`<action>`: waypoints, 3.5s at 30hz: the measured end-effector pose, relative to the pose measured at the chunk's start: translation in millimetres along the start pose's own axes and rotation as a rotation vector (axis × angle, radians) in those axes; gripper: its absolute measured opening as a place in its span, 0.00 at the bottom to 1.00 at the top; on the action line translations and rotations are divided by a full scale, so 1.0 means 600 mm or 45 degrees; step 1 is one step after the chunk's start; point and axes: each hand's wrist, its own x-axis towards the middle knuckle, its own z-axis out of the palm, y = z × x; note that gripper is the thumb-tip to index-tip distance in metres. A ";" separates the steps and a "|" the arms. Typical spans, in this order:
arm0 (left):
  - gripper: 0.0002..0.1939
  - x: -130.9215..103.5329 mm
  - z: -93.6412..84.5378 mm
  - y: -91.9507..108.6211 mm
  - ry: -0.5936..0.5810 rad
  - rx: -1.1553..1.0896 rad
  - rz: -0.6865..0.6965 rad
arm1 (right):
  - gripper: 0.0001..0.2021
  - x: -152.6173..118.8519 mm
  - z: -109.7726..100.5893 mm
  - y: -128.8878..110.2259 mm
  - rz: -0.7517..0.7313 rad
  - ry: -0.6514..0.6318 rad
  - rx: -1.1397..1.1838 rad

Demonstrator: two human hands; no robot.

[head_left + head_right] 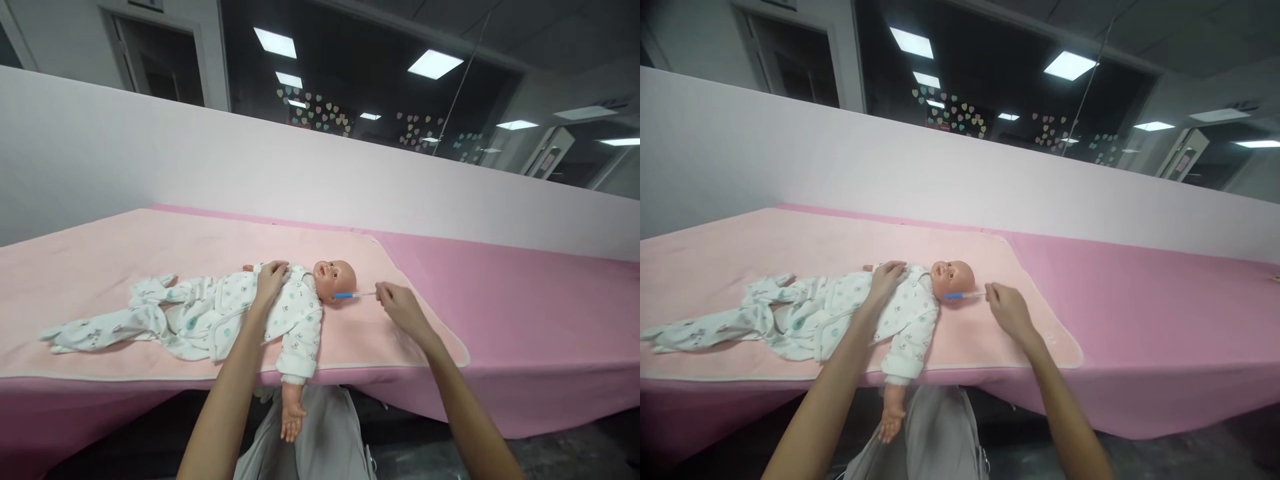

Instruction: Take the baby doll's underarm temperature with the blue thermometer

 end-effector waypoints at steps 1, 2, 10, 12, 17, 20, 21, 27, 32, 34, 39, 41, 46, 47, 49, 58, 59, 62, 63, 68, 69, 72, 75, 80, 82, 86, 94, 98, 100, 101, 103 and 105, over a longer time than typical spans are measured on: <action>0.11 0.004 0.001 -0.014 -0.030 -0.044 -0.021 | 0.20 0.015 -0.021 -0.011 0.006 -0.001 0.172; 0.12 0.005 0.001 -0.023 -0.056 -0.095 -0.030 | 0.22 0.031 -0.038 -0.024 0.014 -0.025 0.373; 0.13 -0.007 -0.008 -0.030 0.024 -0.486 -0.113 | 0.24 0.156 -0.021 -0.119 -0.307 -0.325 0.553; 0.14 -0.007 -0.009 -0.028 0.050 -0.515 -0.114 | 0.23 0.179 -0.001 -0.125 -0.294 -0.331 0.478; 0.14 -0.008 -0.013 -0.025 0.077 -0.560 -0.117 | 0.20 0.210 0.022 -0.131 -0.256 -0.226 0.341; 0.14 -0.010 -0.014 -0.024 0.073 -0.570 -0.126 | 0.19 0.210 0.022 -0.135 -0.278 -0.201 0.295; 0.14 -0.010 -0.014 -0.024 0.073 -0.574 -0.130 | 0.19 0.209 0.021 -0.136 -0.289 -0.185 0.268; 0.13 -0.010 -0.013 -0.027 0.079 -0.602 -0.146 | 0.20 0.216 0.014 -0.130 -0.212 -0.147 0.197; 0.13 -0.010 -0.014 -0.026 0.084 -0.611 -0.142 | 0.20 0.228 0.014 -0.122 -0.139 -0.164 0.184; 0.13 -0.011 -0.015 -0.025 0.085 -0.613 -0.145 | 0.20 0.228 0.015 -0.123 -0.137 -0.175 0.181; 0.13 -0.012 -0.015 -0.023 0.088 -0.613 -0.153 | 0.21 0.218 0.009 -0.135 -0.217 -0.175 0.149; 0.13 -0.012 -0.014 -0.022 0.091 -0.613 -0.160 | 0.21 0.216 0.004 -0.140 -0.227 -0.263 0.200; 0.14 -0.013 -0.014 -0.022 0.105 -0.619 -0.172 | 0.21 0.218 -0.003 -0.147 -0.138 -0.481 0.422; 0.14 -0.013 -0.014 -0.022 0.108 -0.621 -0.174 | 0.21 0.219 -0.003 -0.148 -0.121 -0.496 0.422; 0.14 -0.014 -0.015 -0.021 0.106 -0.625 -0.177 | 0.21 0.221 -0.002 -0.151 -0.105 -0.498 0.374; 0.14 -0.015 -0.015 -0.019 0.104 -0.638 -0.186 | 0.21 0.215 0.001 -0.158 -0.094 -0.459 0.276; 0.14 -0.015 -0.014 -0.020 0.105 -0.637 -0.187 | 0.21 0.214 0.001 -0.158 -0.095 -0.462 0.268; 0.14 -0.015 -0.014 -0.020 0.105 -0.632 -0.188 | 0.21 0.211 0.001 -0.157 -0.105 -0.465 0.229; 0.14 -0.015 -0.014 -0.020 0.104 -0.630 -0.189 | 0.20 0.211 0.001 -0.156 -0.105 -0.460 0.213; 0.13 -0.017 -0.015 -0.018 0.100 -0.618 -0.186 | 0.20 0.216 -0.002 -0.148 -0.089 -0.433 0.151; 0.13 -0.017 -0.015 -0.018 0.100 -0.615 -0.185 | 0.20 0.217 -0.003 -0.146 -0.090 -0.418 0.152; 0.13 -0.017 -0.015 -0.018 0.101 -0.610 -0.184 | 0.20 0.216 -0.005 -0.145 -0.078 -0.436 0.189; 0.13 -0.016 -0.015 -0.019 0.102 -0.607 -0.181 | 0.20 0.213 -0.008 -0.149 -0.079 -0.433 0.188; 0.12 -0.019 -0.015 -0.018 0.077 -0.576 -0.152 | 0.21 0.207 -0.011 -0.152 -0.089 -0.341 0.092; 0.11 -0.022 -0.015 -0.016 0.008 -0.516 -0.110 | 0.21 0.206 -0.009 -0.149 -0.096 -0.284 0.093; 0.10 -0.024 -0.014 -0.016 -0.102 -0.456 -0.027 | 0.21 0.203 -0.004 -0.141 -0.051 -0.311 0.136; 0.10 -0.021 -0.012 -0.019 -0.040 -0.510 -0.053 | 0.21 0.200 -0.019 -0.148 -0.054 -0.368 0.192; 0.10 -0.019 -0.011 -0.022 -0.019 -0.508 -0.063 | 0.21 0.201 -0.027 -0.154 -0.089 -0.375 0.184; 0.10 -0.019 -0.011 -0.023 -0.019 -0.502 -0.063 | 0.21 0.201 -0.027 -0.156 -0.083 -0.338 0.131; 0.10 -0.019 -0.011 -0.023 -0.018 -0.501 -0.065 | 0.21 0.200 -0.026 -0.157 -0.079 -0.351 0.121; 0.11 -0.019 -0.012 -0.022 -0.018 -0.499 -0.068 | 0.21 0.200 -0.024 -0.158 -0.071 -0.384 0.133; 0.11 -0.019 -0.012 -0.021 -0.019 -0.500 -0.071 | 0.21 0.200 -0.022 -0.157 -0.065 -0.381 0.148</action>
